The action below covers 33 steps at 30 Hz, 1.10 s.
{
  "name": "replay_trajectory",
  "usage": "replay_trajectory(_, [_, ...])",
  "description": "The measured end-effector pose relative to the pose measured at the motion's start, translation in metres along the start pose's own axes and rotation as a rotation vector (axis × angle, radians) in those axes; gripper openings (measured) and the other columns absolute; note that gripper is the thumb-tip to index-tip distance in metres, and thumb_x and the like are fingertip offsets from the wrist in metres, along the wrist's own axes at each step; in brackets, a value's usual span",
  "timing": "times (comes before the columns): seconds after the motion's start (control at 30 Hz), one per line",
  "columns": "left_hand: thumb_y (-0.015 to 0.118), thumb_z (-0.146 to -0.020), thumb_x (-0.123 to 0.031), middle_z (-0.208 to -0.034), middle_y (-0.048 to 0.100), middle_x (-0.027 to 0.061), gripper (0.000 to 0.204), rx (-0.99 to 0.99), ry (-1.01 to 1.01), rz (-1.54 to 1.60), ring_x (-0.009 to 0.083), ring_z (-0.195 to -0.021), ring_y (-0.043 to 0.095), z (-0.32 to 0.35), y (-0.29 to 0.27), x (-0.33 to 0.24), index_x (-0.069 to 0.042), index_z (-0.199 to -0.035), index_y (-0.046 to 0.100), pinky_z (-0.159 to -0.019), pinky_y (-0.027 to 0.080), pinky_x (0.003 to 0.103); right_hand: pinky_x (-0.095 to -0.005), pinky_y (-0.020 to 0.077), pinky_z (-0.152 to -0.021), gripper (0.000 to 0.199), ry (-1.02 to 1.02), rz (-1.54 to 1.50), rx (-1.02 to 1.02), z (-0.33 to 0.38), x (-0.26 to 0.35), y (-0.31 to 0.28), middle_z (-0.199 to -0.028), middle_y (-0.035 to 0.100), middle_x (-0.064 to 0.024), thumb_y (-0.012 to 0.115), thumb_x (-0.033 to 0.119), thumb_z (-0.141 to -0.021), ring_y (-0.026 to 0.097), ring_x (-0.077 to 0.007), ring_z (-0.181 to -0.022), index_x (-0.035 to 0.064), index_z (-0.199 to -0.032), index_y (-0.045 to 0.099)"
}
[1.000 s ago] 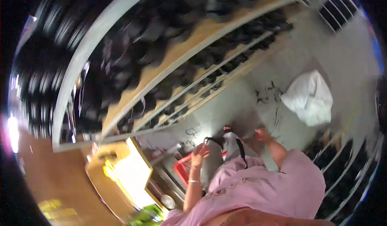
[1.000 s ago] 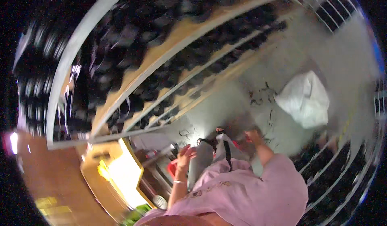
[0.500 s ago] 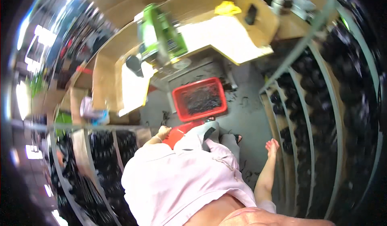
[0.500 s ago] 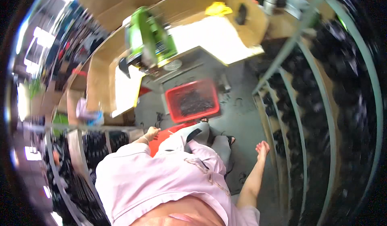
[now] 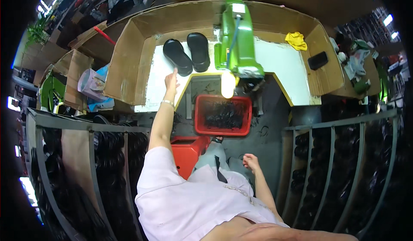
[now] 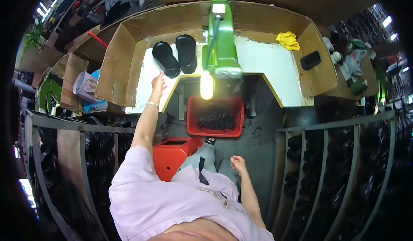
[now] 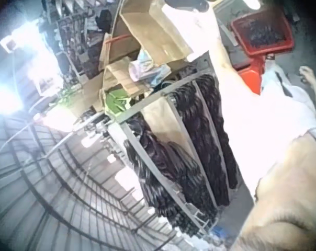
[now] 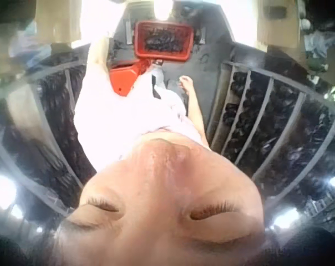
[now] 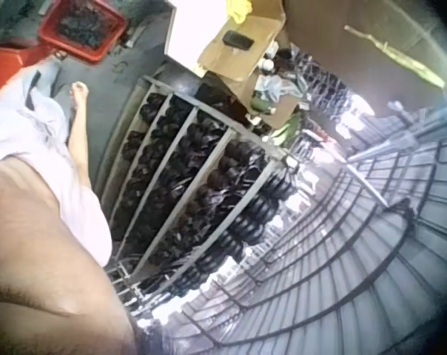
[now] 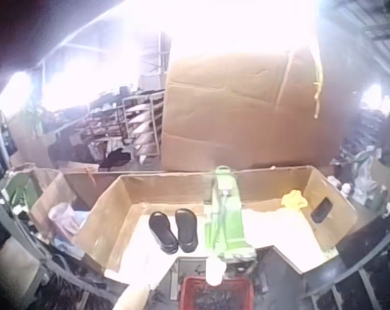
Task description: The person uses a green grinding machine to trim the edges of black slipper soles. They pick up individual slippers from a nearby pile, press the sole against the machine's grinding wheel, and then place the finished slippers onto a metal shelf. The process is repeated for multiple units.
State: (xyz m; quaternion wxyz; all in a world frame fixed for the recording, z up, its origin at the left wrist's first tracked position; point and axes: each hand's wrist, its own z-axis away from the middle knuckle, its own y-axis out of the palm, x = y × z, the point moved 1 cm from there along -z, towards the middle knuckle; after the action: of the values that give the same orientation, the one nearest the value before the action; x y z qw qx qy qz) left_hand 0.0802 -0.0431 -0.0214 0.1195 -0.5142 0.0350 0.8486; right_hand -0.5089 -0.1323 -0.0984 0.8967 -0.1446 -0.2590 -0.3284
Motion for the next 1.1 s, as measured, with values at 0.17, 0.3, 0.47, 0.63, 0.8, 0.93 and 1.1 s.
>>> replay_trajectory(0.17, [0.077, -0.064, -0.038, -0.135, 0.044, 0.0295, 0.091, -0.174, -0.151, -0.134, 0.0412, -0.124, 0.047, -0.071, 0.034, -0.022, 0.002, -0.136, 0.038, -0.098, 0.043, 0.051, -0.0256, 0.0468, -0.055, 0.032, -0.303, 0.136, 0.142, -0.032, 0.11, 0.096, -0.08, 0.062, -0.0025, 0.067, 0.022, -0.09, 0.057, -0.0095, -0.065, 0.0034, -0.115, 0.06])
replay_trajectory(0.3, [0.074, -0.063, -0.023, -0.131, 0.045, 0.0323, 0.084, -0.228, -0.22, -0.291, 0.0442, -0.121, 0.048, -0.075, 0.054, -0.025, 0.001, -0.135, 0.038, -0.102, 0.042, 0.046, -0.0243, 0.0468, -0.062, 0.032, -0.732, 0.131, -0.126, -0.092, 0.264, 0.192, -0.08, 0.059, 0.0015, 0.07, 0.019, -0.088, 0.055, -0.0071, -0.069, 0.0025, -0.113, 0.059])
replay_trajectory(0.47, [0.074, -0.064, -0.015, -0.139, 0.034, 0.0338, 0.088, -0.093, -0.17, -0.236, 0.0468, -0.128, 0.039, -0.098, 0.025, -0.017, 0.002, -0.139, 0.031, -0.105, 0.038, 0.048, -0.0372, 0.0405, -0.099, 0.074, -0.866, -0.113, -0.424, -0.172, 0.428, 0.277, -0.122, 0.058, -0.0198, 0.074, 0.044, -0.081, 0.054, -0.0257, -0.115, -0.0048, -0.13, 0.049])
replay_trajectory(0.63, [0.07, -0.067, -0.01, -0.093, 0.058, 0.0158, 0.042, 0.154, 0.033, -0.124, 0.0275, -0.084, 0.058, -0.136, 0.03, -0.01, 0.004, -0.105, 0.056, -0.073, 0.049, 0.04, -0.0369, 0.0507, -0.089, 0.075, -0.752, 0.007, -0.341, -0.196, 0.481, 0.297, -0.115, 0.062, -0.0235, 0.075, 0.011, -0.061, 0.062, -0.031, -0.106, -0.0047, -0.129, 0.049])
replay_trajectory(0.8, [0.052, -0.075, -0.017, -0.086, 0.065, 0.0118, 0.029, 0.51, -0.138, 0.109, 0.0233, -0.077, 0.067, -0.071, 0.008, -0.01, 0.005, -0.091, 0.063, -0.068, 0.055, 0.037, -0.0393, 0.0427, -0.097, 0.085, -0.528, 0.151, -0.256, -0.165, 0.415, 0.284, -0.134, 0.049, -0.018, 0.072, 0.014, -0.06, 0.047, -0.0305, -0.123, 0.0073, -0.139, 0.04])
replay_trajectory(0.93, [0.057, -0.065, -0.016, -0.089, 0.055, 0.0097, 0.03, 0.222, -0.114, 0.003, 0.0223, -0.085, 0.053, 0.004, -0.022, 0.005, 0.006, -0.085, 0.059, -0.08, 0.045, 0.034, -0.0412, 0.0448, -0.09, 0.091, -0.418, -0.17, 0.111, -0.111, 0.337, 0.265, -0.133, 0.048, -0.0145, 0.071, 0.017, -0.061, 0.046, -0.0292, -0.122, 0.0135, -0.144, 0.033])
replay_trajectory(1.1, [0.057, -0.063, -0.012, -0.075, 0.05, 0.0048, 0.01, 0.275, -0.167, 0.053, 0.0217, -0.072, 0.053, 0.118, -0.035, 0.089, -0.007, -0.068, 0.051, -0.068, 0.045, 0.033, -0.0436, 0.0474, -0.08, 0.099, -0.27, -0.464, 0.24, -0.076, 0.231, 0.213, -0.132, 0.047, -0.0102, 0.069, 0.02, -0.062, 0.044, -0.0275, -0.121, 0.0214, -0.149, 0.023])
